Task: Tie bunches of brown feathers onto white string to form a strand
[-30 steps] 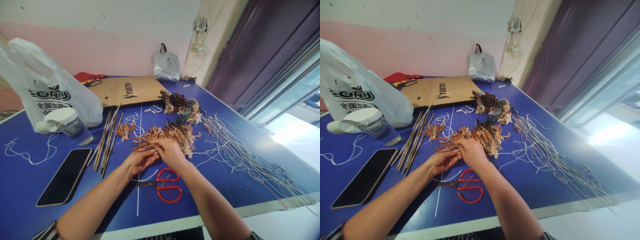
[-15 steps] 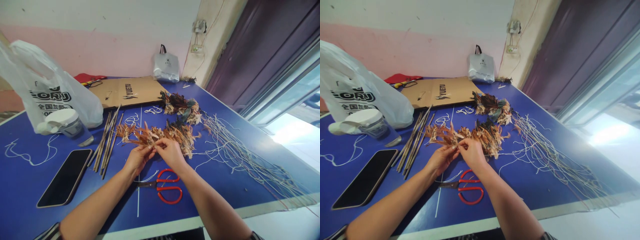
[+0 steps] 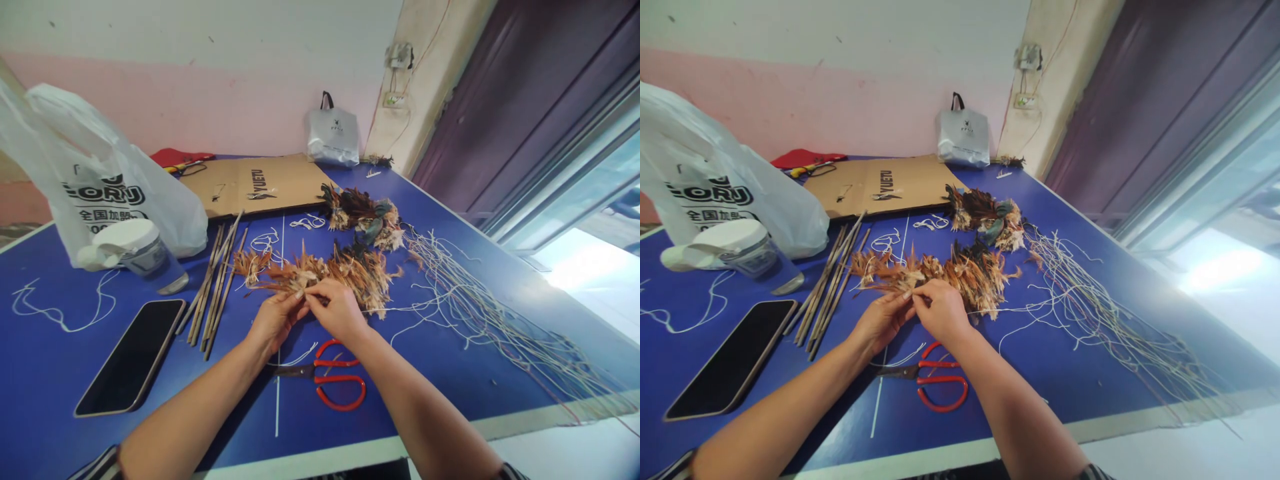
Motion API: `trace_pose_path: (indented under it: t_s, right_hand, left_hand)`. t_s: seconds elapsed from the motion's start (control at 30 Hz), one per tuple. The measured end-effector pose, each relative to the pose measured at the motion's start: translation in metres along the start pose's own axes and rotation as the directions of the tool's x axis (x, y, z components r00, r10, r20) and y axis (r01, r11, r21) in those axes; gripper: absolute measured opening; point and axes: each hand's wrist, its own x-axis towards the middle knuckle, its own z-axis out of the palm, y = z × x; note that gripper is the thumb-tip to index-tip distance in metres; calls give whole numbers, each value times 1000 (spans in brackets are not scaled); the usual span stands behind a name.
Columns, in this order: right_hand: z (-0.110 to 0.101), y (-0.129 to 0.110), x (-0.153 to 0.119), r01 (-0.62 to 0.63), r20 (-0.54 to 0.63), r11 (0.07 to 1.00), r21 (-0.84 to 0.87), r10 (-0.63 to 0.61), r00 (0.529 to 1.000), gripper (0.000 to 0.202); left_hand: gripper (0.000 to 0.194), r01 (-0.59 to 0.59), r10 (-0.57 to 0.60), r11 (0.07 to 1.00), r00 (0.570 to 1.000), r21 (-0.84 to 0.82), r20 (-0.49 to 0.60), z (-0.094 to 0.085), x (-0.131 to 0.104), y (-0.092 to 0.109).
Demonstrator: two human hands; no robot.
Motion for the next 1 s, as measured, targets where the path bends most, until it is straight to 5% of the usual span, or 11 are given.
trace_pose_path:
  t_s: [0.13, 0.23, 0.67, 1.0]
  right_hand:
    - [-9, 6, 8, -211, -165, 943, 257, 258, 952, 15]
    - [-13, 8, 12, -239, -204, 912, 333, 317, 926, 20]
    - [-2, 2, 4, -145, -17, 984, 103, 147, 989, 8]
    - [-1, 0, 0, -46, 23, 997, -65, 48, 999, 12]
  left_hand:
    - [11, 12, -9, 995, 1000, 95, -30, 2, -2, 0]
    - [9, -22, 27, 992, 999, 124, -39, 3, -4, -1]
    - [19, -127, 135, 981, 990, 143, -45, 3, -7, 0]
    - [18, -84, 82, 995, 996, 62, 34, -1, -3, -1]
